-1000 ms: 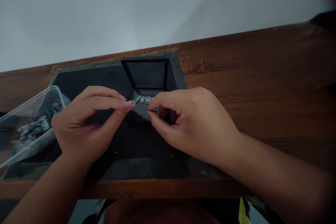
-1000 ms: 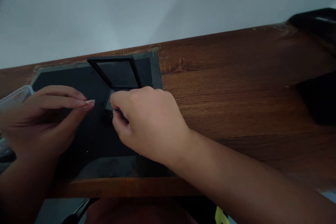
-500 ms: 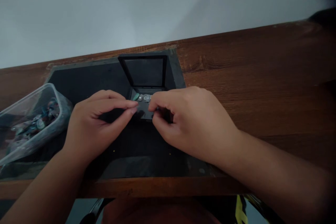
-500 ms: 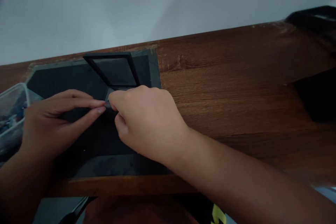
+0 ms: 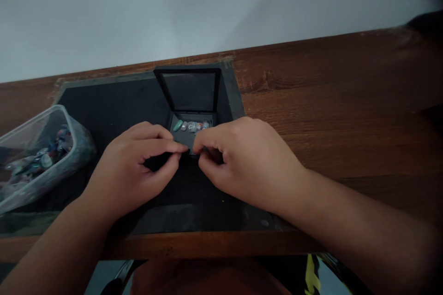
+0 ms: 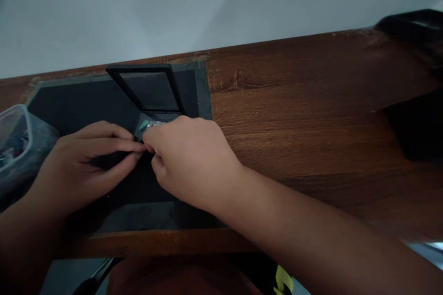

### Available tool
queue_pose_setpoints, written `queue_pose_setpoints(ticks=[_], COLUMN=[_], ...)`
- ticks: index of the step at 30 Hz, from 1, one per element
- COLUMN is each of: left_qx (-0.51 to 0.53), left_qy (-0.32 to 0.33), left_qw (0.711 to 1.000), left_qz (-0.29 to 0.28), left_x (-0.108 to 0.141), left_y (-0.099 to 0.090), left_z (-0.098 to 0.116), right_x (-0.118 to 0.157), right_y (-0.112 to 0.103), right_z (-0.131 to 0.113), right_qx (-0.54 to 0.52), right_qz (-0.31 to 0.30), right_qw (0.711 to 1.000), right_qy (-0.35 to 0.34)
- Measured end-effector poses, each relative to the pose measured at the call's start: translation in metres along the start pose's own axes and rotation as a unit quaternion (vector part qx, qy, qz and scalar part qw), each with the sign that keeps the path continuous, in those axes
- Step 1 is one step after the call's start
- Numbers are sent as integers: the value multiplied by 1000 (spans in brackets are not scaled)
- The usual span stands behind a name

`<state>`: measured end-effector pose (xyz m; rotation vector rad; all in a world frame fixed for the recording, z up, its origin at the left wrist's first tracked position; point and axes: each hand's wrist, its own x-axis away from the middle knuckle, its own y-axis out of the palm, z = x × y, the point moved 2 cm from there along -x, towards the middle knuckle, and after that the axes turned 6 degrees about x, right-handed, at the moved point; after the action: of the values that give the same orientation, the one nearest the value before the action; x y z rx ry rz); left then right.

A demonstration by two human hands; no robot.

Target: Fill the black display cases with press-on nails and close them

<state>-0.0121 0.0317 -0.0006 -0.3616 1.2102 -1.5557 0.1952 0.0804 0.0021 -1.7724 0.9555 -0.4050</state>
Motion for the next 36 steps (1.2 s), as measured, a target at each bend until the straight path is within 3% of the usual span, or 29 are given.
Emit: queue_pose_setpoints(ticks=[7,19,36], left_qx=[32,52,29], left_qy=[19,3,-32], left_qw=[998,996,998], left_qz=[-51,-68,-34], left_x=[2,1,3], left_y=[2,-5,-4], left_z=[-6,-13,-23], right_x=[0,1,-2], right_y=[1,-5,12], right_z=[-1,-2,4], right_qx=[-10,-24,-111], right_qz=[-51,-24,11], right_qw=[999,999,993], right_qy=[0,-9,-44])
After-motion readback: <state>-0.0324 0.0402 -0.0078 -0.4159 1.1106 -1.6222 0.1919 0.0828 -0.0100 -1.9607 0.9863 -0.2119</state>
